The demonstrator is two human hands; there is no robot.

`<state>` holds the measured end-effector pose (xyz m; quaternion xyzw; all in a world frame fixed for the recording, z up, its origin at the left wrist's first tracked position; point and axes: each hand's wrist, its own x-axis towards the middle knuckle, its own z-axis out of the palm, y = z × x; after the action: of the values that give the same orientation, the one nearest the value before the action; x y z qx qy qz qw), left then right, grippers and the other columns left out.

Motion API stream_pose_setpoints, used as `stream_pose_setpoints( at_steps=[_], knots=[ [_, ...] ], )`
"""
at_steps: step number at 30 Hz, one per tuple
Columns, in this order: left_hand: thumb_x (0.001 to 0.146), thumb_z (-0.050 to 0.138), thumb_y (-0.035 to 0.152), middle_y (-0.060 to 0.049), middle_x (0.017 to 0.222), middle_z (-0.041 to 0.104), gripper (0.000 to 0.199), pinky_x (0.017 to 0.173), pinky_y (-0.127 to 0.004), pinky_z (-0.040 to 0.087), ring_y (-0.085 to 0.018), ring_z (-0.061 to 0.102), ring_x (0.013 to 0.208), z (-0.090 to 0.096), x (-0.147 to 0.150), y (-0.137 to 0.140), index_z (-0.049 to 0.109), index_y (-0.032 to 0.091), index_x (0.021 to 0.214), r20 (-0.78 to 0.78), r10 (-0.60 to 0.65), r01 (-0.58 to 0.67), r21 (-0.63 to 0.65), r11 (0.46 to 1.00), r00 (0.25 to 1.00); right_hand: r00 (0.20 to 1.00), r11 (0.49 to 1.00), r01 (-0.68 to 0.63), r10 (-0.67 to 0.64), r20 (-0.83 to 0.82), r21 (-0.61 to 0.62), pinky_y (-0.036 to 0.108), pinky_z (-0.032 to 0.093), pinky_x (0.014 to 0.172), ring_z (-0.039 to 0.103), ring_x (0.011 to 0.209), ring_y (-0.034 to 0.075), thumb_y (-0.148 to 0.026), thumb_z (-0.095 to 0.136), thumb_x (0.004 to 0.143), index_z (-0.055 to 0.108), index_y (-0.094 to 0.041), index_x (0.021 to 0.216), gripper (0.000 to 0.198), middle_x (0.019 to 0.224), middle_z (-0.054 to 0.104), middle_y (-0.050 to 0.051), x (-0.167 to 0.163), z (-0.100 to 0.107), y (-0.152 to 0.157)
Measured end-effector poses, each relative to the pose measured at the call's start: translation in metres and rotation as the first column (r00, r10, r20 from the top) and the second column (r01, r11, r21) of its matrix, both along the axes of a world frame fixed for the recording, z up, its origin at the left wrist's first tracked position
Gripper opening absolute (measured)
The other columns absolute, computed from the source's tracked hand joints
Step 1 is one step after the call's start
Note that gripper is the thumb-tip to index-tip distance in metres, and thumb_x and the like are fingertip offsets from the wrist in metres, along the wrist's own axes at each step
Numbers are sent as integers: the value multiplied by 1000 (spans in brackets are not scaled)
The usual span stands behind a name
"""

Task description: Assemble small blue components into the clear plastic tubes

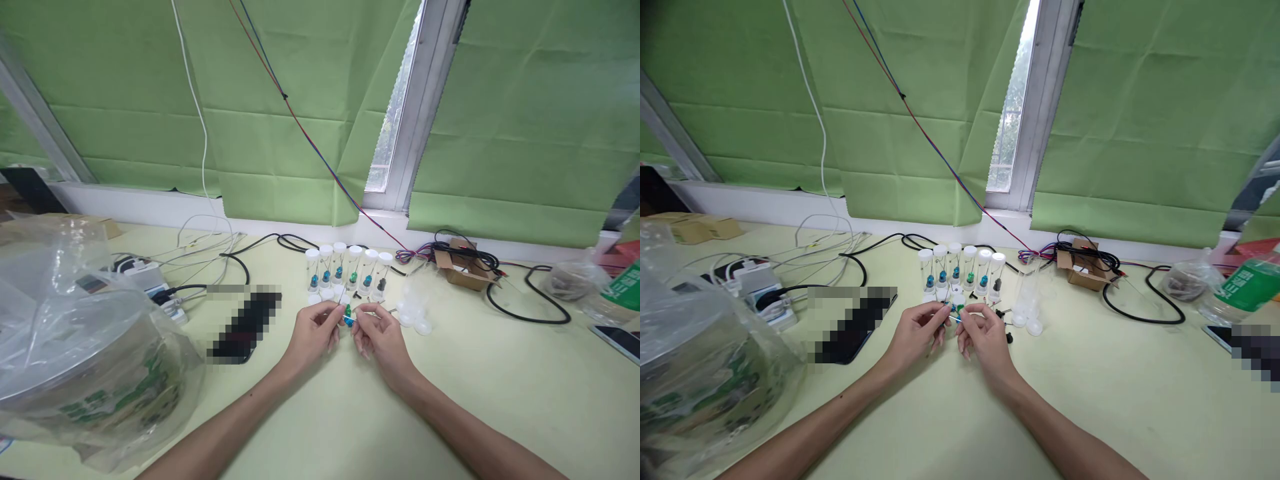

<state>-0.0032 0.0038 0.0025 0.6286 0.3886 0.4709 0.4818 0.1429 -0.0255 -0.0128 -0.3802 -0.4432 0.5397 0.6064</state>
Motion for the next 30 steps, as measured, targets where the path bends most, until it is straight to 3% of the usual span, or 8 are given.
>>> stream_pose_setpoints(
  at_steps=[5,11,23,30],
  knots=[
    [85,59,47,3,46,52,34,43,-23,33,-10,42,37,2,-2,2,62,18,67,-9,35,-35,9,999,999,967,982,81,-119,225,171,24,45,49,55,54,12,-40,70,81,60,-21,95,25,70,57,-2,2,1,-3],
    [87,57,45,2,49,53,33,45,-22,35,-9,43,38,2,-3,1,62,18,68,-19,24,-24,27,999,1000,850,929,106,-269,452,355,28,46,55,55,57,14,-32,58,91,66,-21,88,14,78,62,3,5,-4,-4],
    [87,58,46,1,55,57,34,41,-22,36,-9,45,38,0,-2,1,63,16,71,11,15,-15,25,1000,1000,790,898,86,-325,520,431,27,43,53,53,54,13,-29,52,95,65,-20,86,18,73,61,2,8,-9,-1],
    [88,56,47,3,45,50,38,42,-22,35,-9,43,37,0,-3,1,62,15,68,2,23,-23,36,999,1000,735,869,85,-385,558,488,26,42,56,51,55,13,-26,51,94,64,-18,84,19,69,60,1,9,-9,-1]
  ],
)
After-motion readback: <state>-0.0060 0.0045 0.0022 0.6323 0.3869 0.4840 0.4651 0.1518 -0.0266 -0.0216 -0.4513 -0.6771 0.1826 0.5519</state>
